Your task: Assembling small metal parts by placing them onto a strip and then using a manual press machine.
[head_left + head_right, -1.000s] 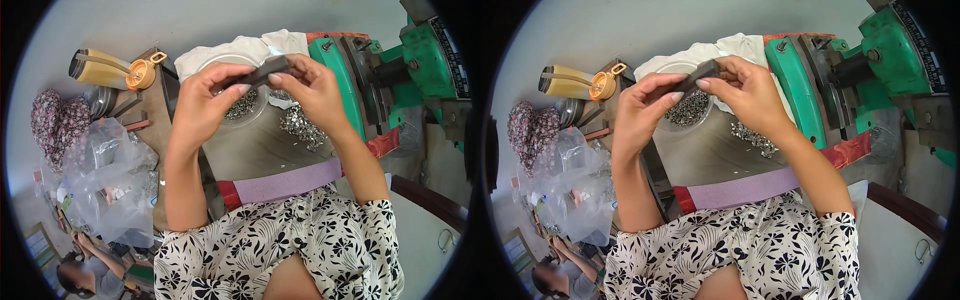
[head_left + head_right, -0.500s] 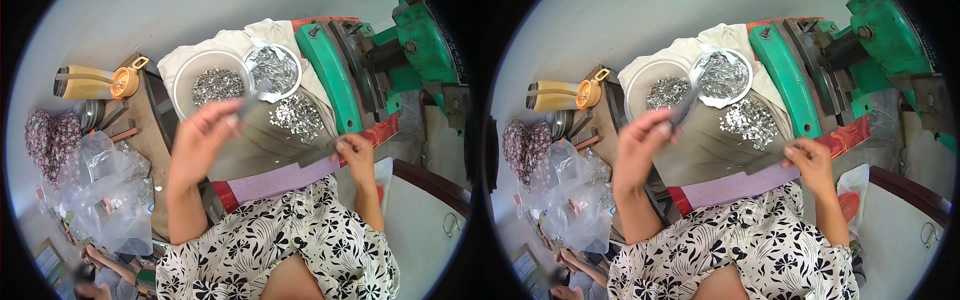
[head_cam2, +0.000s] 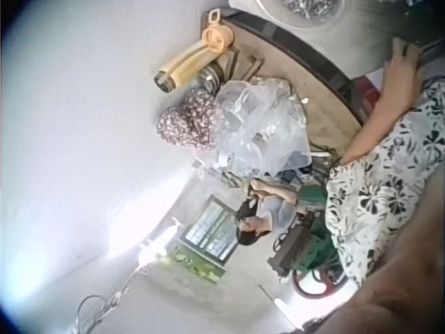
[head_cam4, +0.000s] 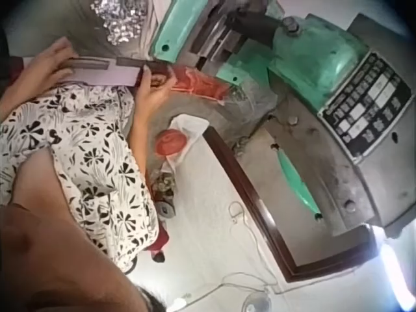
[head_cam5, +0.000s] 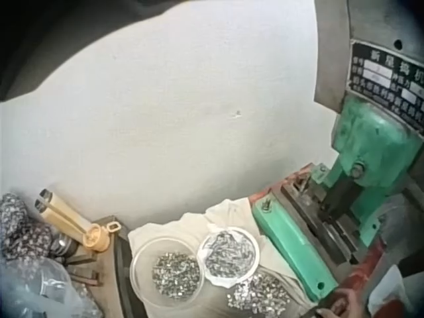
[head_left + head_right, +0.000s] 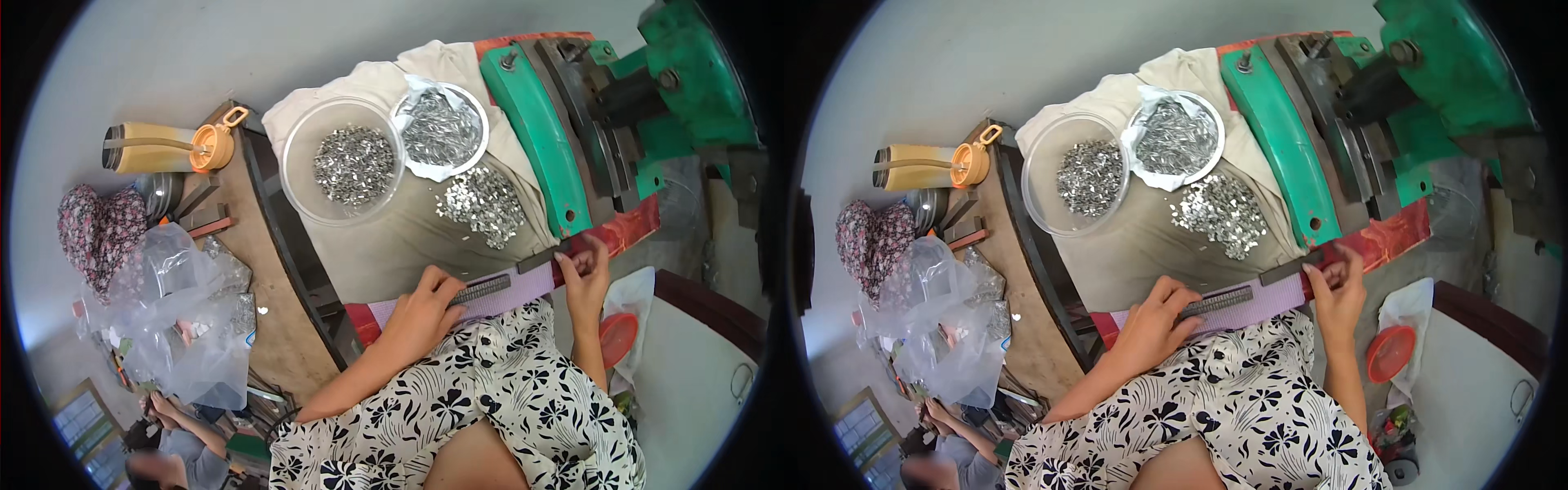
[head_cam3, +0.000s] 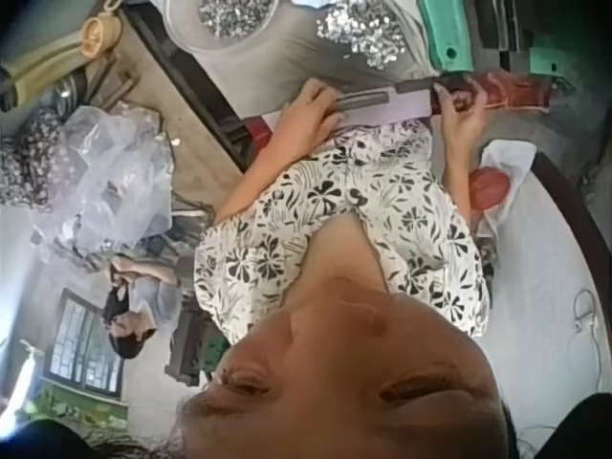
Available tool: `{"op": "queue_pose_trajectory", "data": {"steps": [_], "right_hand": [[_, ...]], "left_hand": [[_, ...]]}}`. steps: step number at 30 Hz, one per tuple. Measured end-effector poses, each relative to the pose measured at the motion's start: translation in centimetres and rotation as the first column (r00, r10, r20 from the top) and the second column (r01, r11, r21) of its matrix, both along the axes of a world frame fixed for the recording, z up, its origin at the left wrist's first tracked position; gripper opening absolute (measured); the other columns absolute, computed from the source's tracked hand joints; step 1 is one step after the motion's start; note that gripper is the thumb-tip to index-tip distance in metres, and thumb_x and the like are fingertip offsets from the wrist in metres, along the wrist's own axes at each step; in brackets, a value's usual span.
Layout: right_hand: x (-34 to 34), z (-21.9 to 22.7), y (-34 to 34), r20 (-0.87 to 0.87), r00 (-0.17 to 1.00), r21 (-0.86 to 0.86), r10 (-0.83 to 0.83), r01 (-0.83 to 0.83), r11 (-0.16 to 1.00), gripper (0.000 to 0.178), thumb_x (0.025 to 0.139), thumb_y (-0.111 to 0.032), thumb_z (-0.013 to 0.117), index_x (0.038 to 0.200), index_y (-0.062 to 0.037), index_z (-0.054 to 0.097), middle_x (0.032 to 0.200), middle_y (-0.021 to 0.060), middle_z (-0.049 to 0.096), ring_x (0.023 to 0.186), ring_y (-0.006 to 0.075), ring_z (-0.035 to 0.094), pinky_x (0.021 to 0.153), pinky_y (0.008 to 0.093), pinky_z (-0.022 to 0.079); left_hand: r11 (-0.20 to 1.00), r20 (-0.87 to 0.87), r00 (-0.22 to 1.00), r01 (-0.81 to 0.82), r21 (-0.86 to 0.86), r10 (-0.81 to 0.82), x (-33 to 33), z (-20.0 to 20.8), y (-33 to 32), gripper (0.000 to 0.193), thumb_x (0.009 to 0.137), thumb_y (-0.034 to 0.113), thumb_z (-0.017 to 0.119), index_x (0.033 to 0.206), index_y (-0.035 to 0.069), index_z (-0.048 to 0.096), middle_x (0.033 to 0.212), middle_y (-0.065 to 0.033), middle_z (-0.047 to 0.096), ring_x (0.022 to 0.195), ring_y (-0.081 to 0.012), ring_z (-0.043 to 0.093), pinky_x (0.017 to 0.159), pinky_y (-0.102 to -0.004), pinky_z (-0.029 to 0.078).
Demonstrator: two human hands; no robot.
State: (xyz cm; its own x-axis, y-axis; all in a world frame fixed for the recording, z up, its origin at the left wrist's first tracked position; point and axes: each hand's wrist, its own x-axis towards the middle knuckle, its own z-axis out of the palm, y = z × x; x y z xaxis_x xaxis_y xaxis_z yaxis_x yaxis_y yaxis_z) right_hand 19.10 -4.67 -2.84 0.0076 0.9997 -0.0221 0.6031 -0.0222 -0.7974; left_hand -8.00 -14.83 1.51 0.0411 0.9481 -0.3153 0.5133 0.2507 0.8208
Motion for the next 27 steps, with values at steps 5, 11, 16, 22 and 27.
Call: {"op": "queue_pose_trajectory", "data": {"steps": [5,11,16,22,27], "right_hand": [[-2.8,2.7,-0.7,0.082,0.956,0.229,0.282,-0.293,0.928,0.015,0.077,0.003,0.078,0.090,-0.0018,0.073,0.085,0.0086,0.064,0.068,0.0171,0.061,0.059,0.0277,0.048],[-8.1,3.6,1.2,0.173,0.699,0.257,0.694,-0.712,0.653,0.020,0.073,-0.009,0.082,0.092,-0.0088,0.076,0.086,0.0047,0.063,0.078,0.0238,0.062,0.066,0.0338,0.050],[-10.2,2.4,1.5,0.264,0.569,0.168,0.778,-0.822,0.544,0.017,0.072,-0.012,0.081,0.087,-0.0118,0.074,0.085,0.0018,0.062,0.078,0.0220,0.061,0.067,0.0350,0.050],[-10.8,3.2,1.0,0.329,0.543,0.022,0.773,-0.822,0.568,0.014,0.073,-0.011,0.078,0.084,-0.0099,0.069,0.083,0.0044,0.059,0.080,0.0257,0.059,0.070,0.0369,0.050],[-11.1,3.7,1.1,0.370,0.520,-0.043,0.770,-0.818,0.573,0.015,0.074,-0.011,0.077,0.084,-0.0080,0.066,0.084,0.0062,0.058,0.082,0.0276,0.060,0.071,0.0390,0.050]], "left_hand": [[0.992,-0.179,0.984,0.011,0.127,0.012,-1.8,-0.7,-0.9,0.019,0.088,0.013,0.069,0.106,0.008,0.063,0.106,-0.0093,0.055,0.081,-0.0353,0.065,0.064,-0.0460,0.056],[0.960,-0.188,0.964,-0.138,0.243,0.186,-3.1,-1.2,-0.7,0.010,0.085,0.009,0.071,0.094,0.006,0.067,0.093,-0.0078,0.059,0.079,-0.0316,0.065,0.065,-0.0434,0.053],[0.953,-0.172,0.966,-0.140,0.270,0.191,-2.7,-1.9,-0.2,0.012,0.082,0.005,0.074,0.093,0.006,0.070,0.094,-0.0071,0.062,0.079,-0.0289,0.066,0.067,-0.0383,0.053],[0.955,-0.236,0.966,-0.030,0.296,0.103,-1.8,-2.4,1.0,0.013,0.080,0.009,0.073,0.091,0.007,0.067,0.092,-0.0056,0.057,0.083,-0.0267,0.063,0.068,-0.0418,0.053],[0.970,-0.265,0.961,-0.015,0.244,0.081,-1.8,-2.0,1.4,0.012,0.078,0.008,0.073,0.086,0.007,0.065,0.089,-0.0054,0.056,0.081,-0.0269,0.062,0.067,-0.0416,0.052]]}}
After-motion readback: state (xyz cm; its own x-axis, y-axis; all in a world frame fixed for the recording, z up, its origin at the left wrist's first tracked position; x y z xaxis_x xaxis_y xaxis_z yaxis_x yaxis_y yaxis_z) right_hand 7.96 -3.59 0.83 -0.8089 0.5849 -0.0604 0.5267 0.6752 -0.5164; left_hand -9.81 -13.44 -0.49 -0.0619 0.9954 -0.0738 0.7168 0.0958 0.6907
